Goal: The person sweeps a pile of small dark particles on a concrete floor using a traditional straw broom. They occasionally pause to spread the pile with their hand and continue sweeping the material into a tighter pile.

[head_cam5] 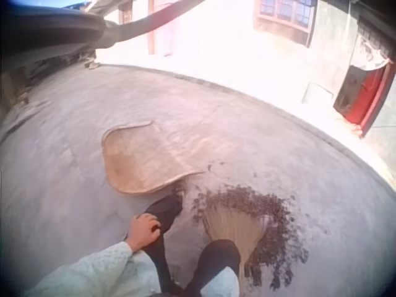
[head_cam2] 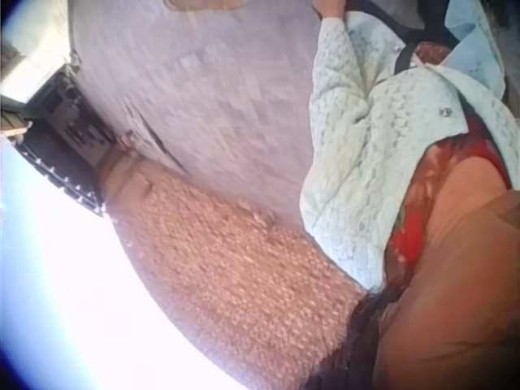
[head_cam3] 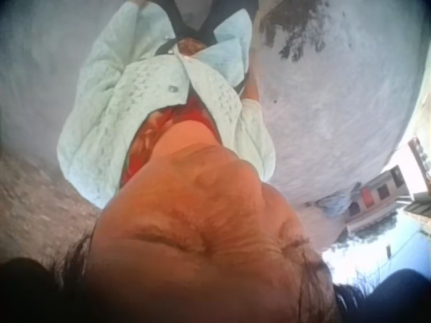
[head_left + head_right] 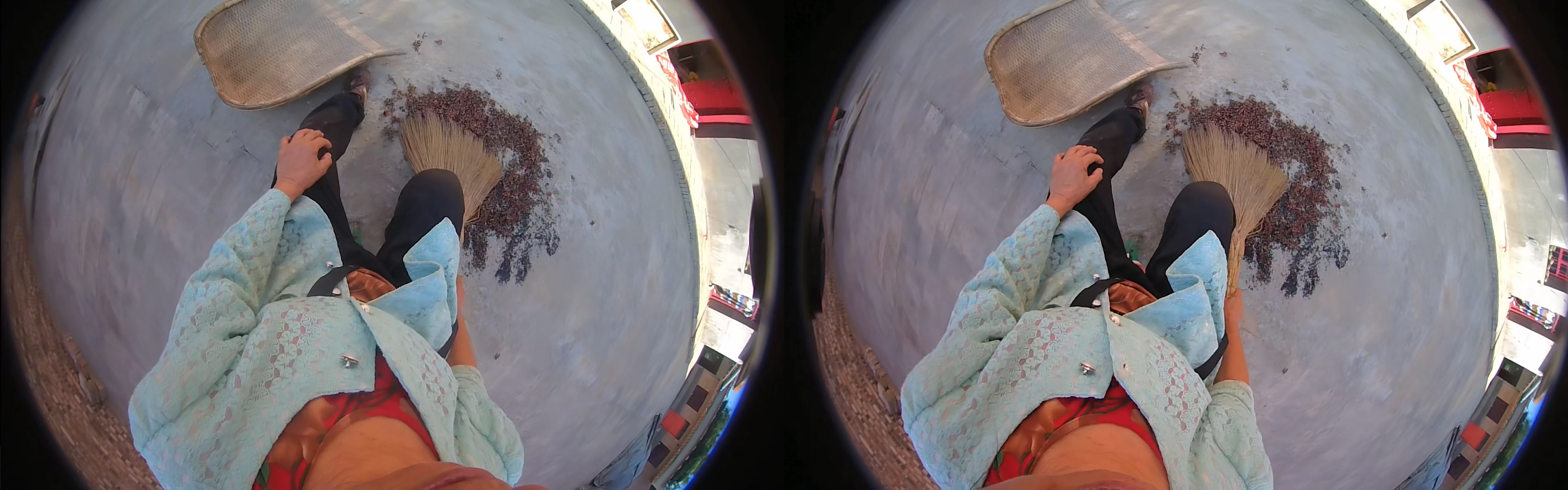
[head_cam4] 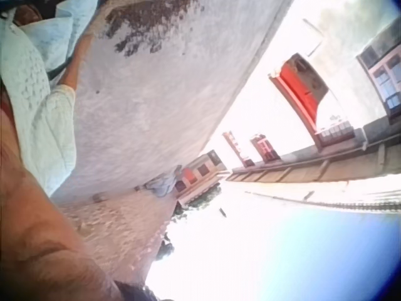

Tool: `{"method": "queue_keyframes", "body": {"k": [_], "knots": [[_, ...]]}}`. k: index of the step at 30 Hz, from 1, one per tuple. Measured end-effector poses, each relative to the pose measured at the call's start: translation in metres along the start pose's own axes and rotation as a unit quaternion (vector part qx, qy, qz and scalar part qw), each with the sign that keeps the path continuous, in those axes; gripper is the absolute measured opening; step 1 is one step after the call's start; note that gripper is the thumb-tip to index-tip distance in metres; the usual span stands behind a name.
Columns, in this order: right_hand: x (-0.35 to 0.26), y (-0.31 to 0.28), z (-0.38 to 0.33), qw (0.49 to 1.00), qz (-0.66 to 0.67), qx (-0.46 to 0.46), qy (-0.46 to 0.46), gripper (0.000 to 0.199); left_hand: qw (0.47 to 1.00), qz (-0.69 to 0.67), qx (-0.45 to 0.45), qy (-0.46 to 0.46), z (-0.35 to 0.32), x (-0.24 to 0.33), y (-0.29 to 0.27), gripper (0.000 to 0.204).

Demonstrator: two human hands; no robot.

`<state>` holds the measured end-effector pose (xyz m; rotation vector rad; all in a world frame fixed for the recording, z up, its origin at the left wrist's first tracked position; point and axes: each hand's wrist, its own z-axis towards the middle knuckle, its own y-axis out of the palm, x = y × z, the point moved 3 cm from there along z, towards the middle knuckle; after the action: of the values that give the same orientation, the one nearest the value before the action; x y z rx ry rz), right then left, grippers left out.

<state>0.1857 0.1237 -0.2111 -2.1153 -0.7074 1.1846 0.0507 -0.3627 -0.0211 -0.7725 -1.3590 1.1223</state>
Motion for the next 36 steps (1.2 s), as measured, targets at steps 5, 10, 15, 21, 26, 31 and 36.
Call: {"method": "queue_keyframes", "body": {"k": [5,10,15,21,26,31,36], "knots": [[-0.077,-0.057,-0.020,0.994,0.091,-0.049,0.035,0.035,1.000,0.006,0.001,-0.010,-0.005,-0.007,-0.001,0.017],[-0.064,-0.064,-0.038,0.994,0.108,0.003,0.014,0.033,1.000,0.018,-0.002,-0.007,-0.003,0.000,-0.004,0.018],[0.046,0.013,0.003,0.999,0.028,-0.005,0.021,0.035,1.000,0.008,0.004,0.001,0.000,0.003,-0.003,0.018],[-0.051,-0.059,-0.032,0.994,0.106,-0.004,0.016,0.040,1.000,0.013,0.017,-0.003,-0.007,-0.005,-0.002,0.016],[0.027,-0.028,-0.033,0.998,0.045,0.039,0.021,0.044,1.000,0.008,0.008,-0.004,0.001,0.003,-0.004,0.016],[0.050,-0.002,-0.014,0.997,-0.057,-0.021,0.056,0.043,1.000,0.013,0.014,0.011,-0.003,0.000,0.001,0.017],[-0.071,-0.086,-0.053,0.994,0.101,0.020,0.048,0.035,1.000,0.007,0.009,-0.007,-0.004,-0.006,0.000,0.017]]}}
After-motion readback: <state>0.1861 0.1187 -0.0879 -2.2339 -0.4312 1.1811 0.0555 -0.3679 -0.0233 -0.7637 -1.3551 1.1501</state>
